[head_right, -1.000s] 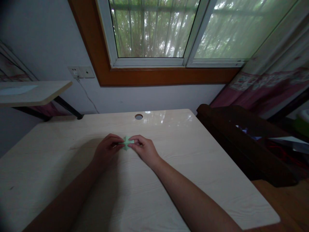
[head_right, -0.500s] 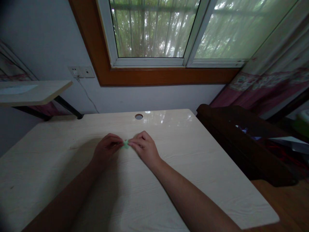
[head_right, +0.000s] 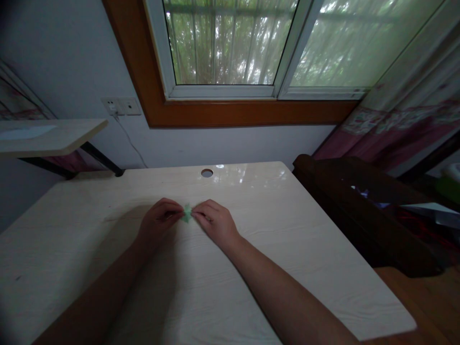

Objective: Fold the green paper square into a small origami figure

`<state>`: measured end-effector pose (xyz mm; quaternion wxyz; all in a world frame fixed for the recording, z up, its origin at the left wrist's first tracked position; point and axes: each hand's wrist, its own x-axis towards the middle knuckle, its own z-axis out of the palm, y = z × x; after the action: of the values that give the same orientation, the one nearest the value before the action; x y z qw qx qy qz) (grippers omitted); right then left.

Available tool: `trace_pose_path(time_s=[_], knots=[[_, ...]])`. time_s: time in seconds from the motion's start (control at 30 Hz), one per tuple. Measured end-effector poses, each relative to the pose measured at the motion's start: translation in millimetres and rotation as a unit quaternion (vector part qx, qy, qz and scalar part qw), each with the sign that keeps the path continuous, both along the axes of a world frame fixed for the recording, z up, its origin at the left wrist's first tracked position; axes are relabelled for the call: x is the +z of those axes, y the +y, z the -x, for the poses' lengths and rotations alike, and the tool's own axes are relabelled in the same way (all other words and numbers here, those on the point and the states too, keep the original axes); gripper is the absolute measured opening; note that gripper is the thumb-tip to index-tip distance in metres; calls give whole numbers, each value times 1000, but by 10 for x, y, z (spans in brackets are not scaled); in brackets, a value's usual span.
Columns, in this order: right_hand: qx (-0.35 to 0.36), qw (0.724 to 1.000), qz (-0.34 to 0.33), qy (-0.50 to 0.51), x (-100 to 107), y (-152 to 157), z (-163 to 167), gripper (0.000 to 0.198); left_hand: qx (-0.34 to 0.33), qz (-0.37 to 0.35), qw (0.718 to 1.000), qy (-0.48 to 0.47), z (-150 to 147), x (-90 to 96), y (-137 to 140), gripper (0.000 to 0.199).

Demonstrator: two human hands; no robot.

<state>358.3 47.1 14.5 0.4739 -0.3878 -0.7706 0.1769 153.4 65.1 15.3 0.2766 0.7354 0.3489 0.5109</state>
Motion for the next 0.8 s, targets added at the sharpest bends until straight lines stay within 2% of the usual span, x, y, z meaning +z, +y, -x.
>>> trace_pose_path(time_s=[0.27, 0.63, 0.8], knots=[[12, 1000, -6, -29, 10, -13, 6, 12, -20, 31, 999, 24, -4, -73, 13, 8], [14, 997, -10, -71, 31, -22, 7, 14, -7, 44, 996, 74, -27, -41, -15, 8], [18, 997, -8, -72, 19, -26, 10, 13, 10, 10, 994, 112, -34, -35, -41, 7]])
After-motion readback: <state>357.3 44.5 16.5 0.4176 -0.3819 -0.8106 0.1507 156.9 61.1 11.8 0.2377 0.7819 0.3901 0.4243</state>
